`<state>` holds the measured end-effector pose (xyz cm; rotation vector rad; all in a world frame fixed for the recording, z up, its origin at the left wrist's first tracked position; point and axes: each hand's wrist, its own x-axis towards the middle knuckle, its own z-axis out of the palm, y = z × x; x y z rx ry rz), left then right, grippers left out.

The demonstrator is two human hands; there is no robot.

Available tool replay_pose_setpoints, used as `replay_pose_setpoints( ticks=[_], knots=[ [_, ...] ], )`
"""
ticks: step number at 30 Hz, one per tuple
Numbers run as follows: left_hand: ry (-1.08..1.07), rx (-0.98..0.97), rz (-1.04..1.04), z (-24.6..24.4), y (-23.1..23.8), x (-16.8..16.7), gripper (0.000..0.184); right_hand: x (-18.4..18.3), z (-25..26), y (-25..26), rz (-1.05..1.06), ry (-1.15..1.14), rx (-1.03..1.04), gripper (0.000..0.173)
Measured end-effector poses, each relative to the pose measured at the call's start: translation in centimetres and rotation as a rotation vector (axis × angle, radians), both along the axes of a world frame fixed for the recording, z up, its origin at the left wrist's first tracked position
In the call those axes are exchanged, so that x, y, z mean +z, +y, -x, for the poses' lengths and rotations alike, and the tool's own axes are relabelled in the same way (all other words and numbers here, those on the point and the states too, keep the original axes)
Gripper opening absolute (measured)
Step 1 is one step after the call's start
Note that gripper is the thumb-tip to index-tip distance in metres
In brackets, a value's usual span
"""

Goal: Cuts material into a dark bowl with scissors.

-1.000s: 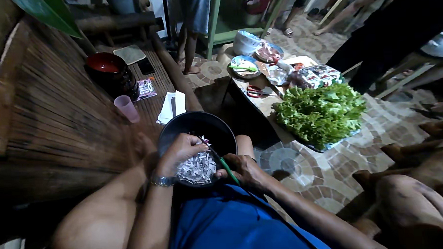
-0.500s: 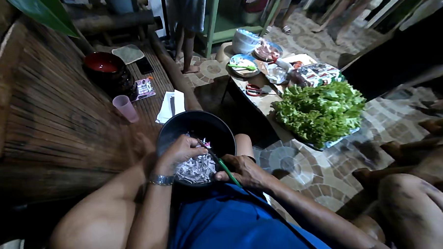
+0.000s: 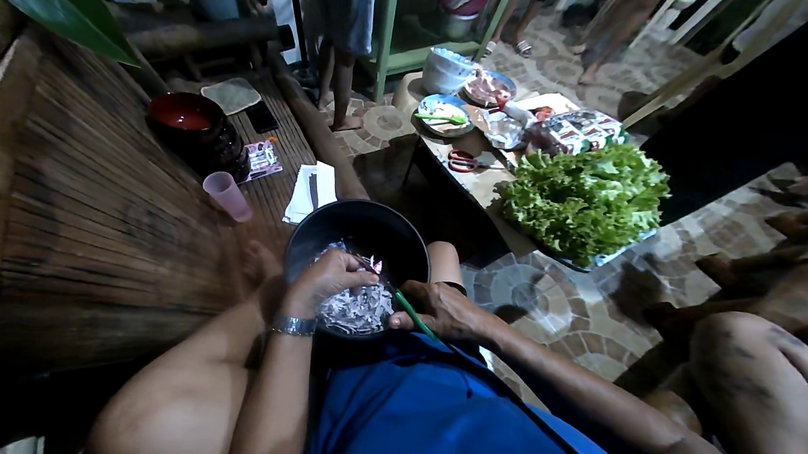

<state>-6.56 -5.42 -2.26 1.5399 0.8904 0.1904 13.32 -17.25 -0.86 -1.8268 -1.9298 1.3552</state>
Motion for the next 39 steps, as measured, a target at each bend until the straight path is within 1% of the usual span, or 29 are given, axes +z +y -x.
replay_pose_setpoints(
  ticks=[3, 7, 10, 12, 14, 15, 16, 18, 20, 21, 23, 24, 26, 27, 29, 31, 33, 35, 37, 38, 39],
  knots=[
    [-0.024, -0.016, 0.002, 0.2, 0.1, -0.2, 0.017, 0.1, -0.2, 0.3, -0.010, 0.010, 0.001, 0.067],
    [-0.104, -0.035, -0.023, 0.8, 0.1, -0.8, 0.028, -0.8, -0.4, -0.2, -0.129, 0.083, -0.047, 0.064],
    [-0.089, -0.012, 0.022, 0.4, 0.0, -0.4, 0.030, -0.9, -0.6, -0.4, -0.181, 0.095, -0.047, 0.060],
    [-0.072, -0.025, 0.023, 0.4, 0.3, -0.8, 0.027, -1.1, -0.8, -0.4, -0.211, 0.094, -0.037, 0.057],
    [-0.017, -0.050, -0.061, 0.6, 0.6, -1.2, 0.017, -1.1, -1.1, -0.3, -0.203, 0.087, -0.033, 0.056],
    [0.052, -0.067, -0.145, 0.9, 0.7, -1.3, 0.010, -0.8, -1.3, -0.2, -0.168, 0.081, -0.030, 0.058],
    [0.148, -0.072, -0.228, 1.0, 0.7, -1.1, 0.008, -0.4, -1.5, -0.2, -0.120, 0.073, -0.026, 0.059],
    [0.353, -0.069, -0.315, 1.2, 0.5, -0.4, 0.017, 0.3, -2.1, -0.3, -0.044, 0.103, -0.016, 0.059],
    [0.483, -0.054, -0.365, 1.0, 0.4, -0.3, 0.026, 0.5, -2.9, -0.8, 0.040, 0.206, -0.011, 0.052],
    [0.522, -0.036, -0.395, 1.0, 0.3, -0.3, 0.034, 0.2, -3.4, -0.9, 0.117, 0.264, -0.016, 0.046],
    [0.588, 0.024, -0.434, 0.7, 0.0, -0.1, 0.047, -0.6, -4.4, -1.0, 0.327, 0.295, -0.014, 0.041],
    [0.628, 0.048, -0.439, 0.5, -0.1, 0.0, 0.048, -1.0, -4.8, -1.0, 0.394, 0.290, -0.012, 0.039],
    [0.746, 0.050, -0.416, -0.2, 0.0, 0.0, 0.044, -1.6, -5.9, -0.9, 0.423, 0.356, 0.006, 0.035],
    [0.801, 0.029, -0.390, -0.4, 0.1, -0.2, 0.039, -1.8, -6.4, -0.9, 0.418, 0.426, 0.027, 0.036],
    [0.867, -0.049, -0.341, -0.5, 0.6, -1.0, 0.030, -2.6, -7.1, -0.9, 0.413, 0.578, 0.065, 0.046],
    [0.893, -0.082, -0.312, -0.5, 0.9, -1.6, 0.030, -4.0, -7.4, -1.1, 0.484, 0.697, 0.066, 0.060],
    [0.915, -0.066, -0.329, -0.7, 1.1, -1.7, 0.024, -5.6, -7.5, -1.1, 0.567, 0.755, 0.070, 0.069],
    [0.927, -0.017, -0.337, -1.3, 1.4, -1.4, 0.031, -6.8, -7.9, -1.0, 0.605, 0.899, 0.117, 0.080],
    [0.862, 0.003, -0.351, -1.8, 1.5, -1.1, 0.040, -7.6, -8.0, -1.0, 0.602, 1.102, 0.158, 0.081],
    [0.755, 0.002, -0.375, -1.8, 1.6, -1.0, 0.040, -7.8, -7.9, -1.0, 0.596, 1.163, 0.178, 0.080],
    [0.597, -0.006, -0.385, -1.7, 1.5, -1.0, 0.035, -7.9, -7.8, -1.0, 0.595, 1.190, 0.189, 0.080]
  ],
)
